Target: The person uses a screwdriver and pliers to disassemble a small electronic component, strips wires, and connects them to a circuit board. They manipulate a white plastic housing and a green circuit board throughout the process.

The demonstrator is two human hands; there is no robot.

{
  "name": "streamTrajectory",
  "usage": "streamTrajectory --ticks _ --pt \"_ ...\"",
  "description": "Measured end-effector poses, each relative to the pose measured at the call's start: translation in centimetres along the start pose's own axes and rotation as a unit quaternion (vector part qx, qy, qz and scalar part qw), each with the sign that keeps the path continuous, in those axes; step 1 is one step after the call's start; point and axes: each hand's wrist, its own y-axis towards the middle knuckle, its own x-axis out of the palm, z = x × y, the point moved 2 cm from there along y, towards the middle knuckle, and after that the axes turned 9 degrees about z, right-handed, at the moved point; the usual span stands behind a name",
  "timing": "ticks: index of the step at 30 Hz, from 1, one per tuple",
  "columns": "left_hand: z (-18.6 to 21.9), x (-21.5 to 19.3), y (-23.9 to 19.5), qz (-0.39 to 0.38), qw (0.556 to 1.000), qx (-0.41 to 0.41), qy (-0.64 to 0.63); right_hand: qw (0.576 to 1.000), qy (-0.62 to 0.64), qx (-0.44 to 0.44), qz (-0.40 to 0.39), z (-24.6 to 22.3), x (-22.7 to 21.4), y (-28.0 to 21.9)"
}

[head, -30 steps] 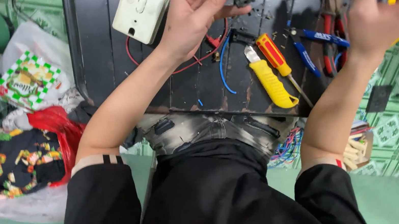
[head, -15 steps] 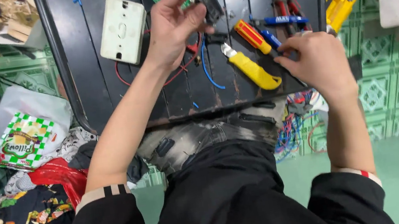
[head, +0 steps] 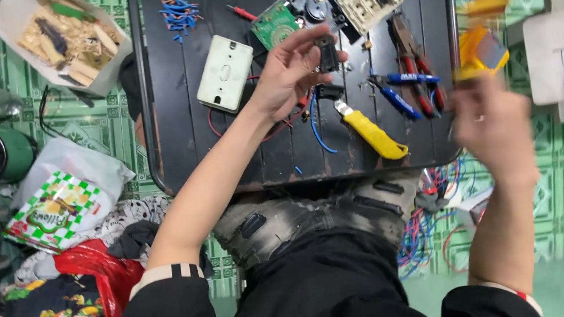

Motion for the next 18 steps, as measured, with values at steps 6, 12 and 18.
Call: streamTrajectory --ticks 6,12,18 --pt "0.6 0.4 0.3 0.008 1.000 0.016 0.018 0.870 0.437 -0.147 0.176 -5.4 -0.1 8.0" --pt "1.1 0.3 0.4 0.000 0.995 0.053 0.079 0.794 0.509 -0.216 0.254 -10.7 4.8 11.8" --pt "0.5 -0.2 0.1 0.011 0.994 0.029 0.109 0.779 0.520 -0.179 0.301 -8.8 8.3 10.9"
